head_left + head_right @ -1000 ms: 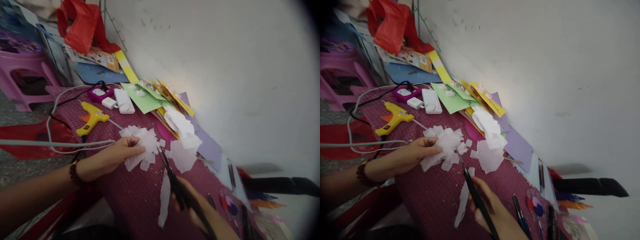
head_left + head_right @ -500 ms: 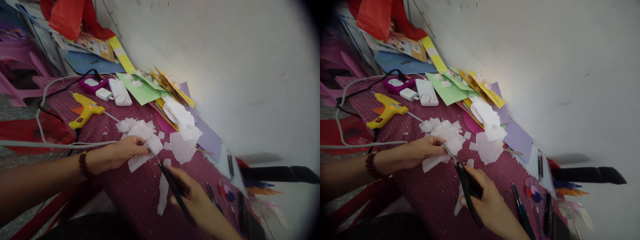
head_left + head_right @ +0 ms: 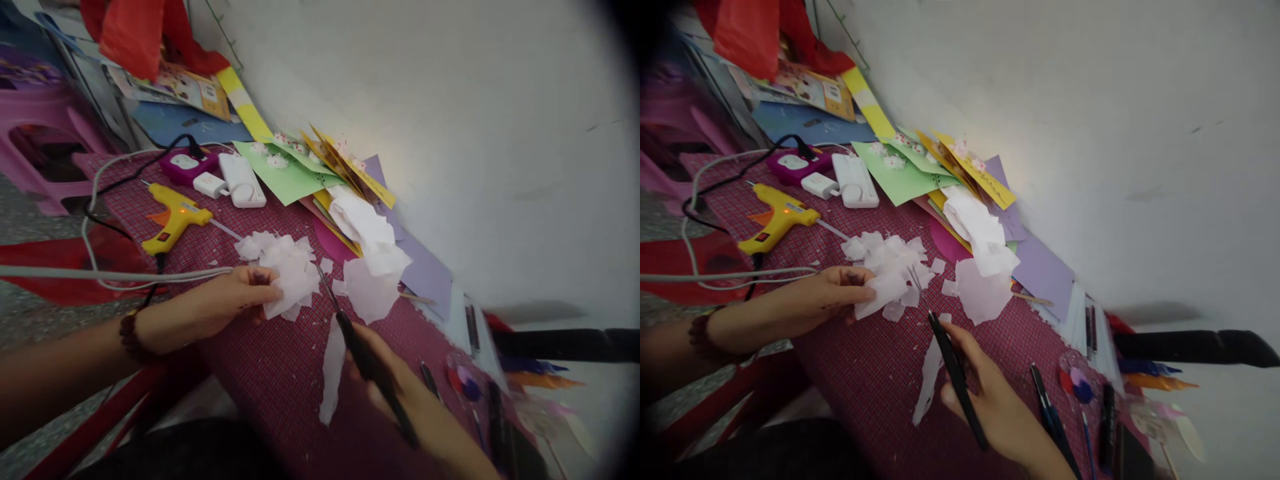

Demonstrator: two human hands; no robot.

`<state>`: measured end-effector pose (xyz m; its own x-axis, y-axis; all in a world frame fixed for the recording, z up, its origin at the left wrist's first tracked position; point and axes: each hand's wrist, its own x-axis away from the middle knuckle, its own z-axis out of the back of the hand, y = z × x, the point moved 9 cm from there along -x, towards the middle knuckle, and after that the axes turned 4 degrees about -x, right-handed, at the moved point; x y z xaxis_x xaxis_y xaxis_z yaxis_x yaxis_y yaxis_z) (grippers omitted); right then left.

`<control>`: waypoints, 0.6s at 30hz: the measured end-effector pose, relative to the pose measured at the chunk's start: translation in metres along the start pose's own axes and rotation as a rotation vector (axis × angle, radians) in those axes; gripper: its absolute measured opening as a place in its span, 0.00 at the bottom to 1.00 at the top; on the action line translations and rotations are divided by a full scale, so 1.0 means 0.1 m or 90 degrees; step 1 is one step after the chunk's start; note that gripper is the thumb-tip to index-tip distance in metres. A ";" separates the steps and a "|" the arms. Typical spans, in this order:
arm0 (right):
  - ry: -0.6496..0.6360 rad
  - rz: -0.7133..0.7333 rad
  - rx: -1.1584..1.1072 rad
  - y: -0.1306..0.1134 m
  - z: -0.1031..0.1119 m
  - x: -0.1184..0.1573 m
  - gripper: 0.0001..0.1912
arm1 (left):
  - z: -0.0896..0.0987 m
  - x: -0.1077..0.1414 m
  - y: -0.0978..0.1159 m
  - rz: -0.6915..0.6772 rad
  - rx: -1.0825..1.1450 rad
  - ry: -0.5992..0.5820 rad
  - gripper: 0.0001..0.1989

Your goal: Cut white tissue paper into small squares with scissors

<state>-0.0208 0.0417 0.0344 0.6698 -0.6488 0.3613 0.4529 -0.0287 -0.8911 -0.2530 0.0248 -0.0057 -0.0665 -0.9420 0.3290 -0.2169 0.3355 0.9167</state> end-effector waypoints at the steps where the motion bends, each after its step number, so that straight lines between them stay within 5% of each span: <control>1: -0.004 0.007 0.001 -0.01 0.01 0.02 0.39 | 0.02 0.00 0.04 -0.021 0.015 0.024 0.13; 5: -0.034 0.003 0.020 -0.02 -0.02 0.08 0.38 | 0.05 0.01 0.17 -0.079 0.077 0.086 0.14; 18: 0.005 -0.026 -0.025 -0.14 -0.15 -0.16 0.32 | -0.23 -0.11 0.17 -0.055 -0.016 -0.007 0.10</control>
<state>-0.0472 0.0412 0.0369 0.6470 -0.6519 0.3954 0.4563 -0.0844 -0.8858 -0.2332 0.0414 0.0111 -0.0590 -0.9673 0.2466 -0.1977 0.2534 0.9469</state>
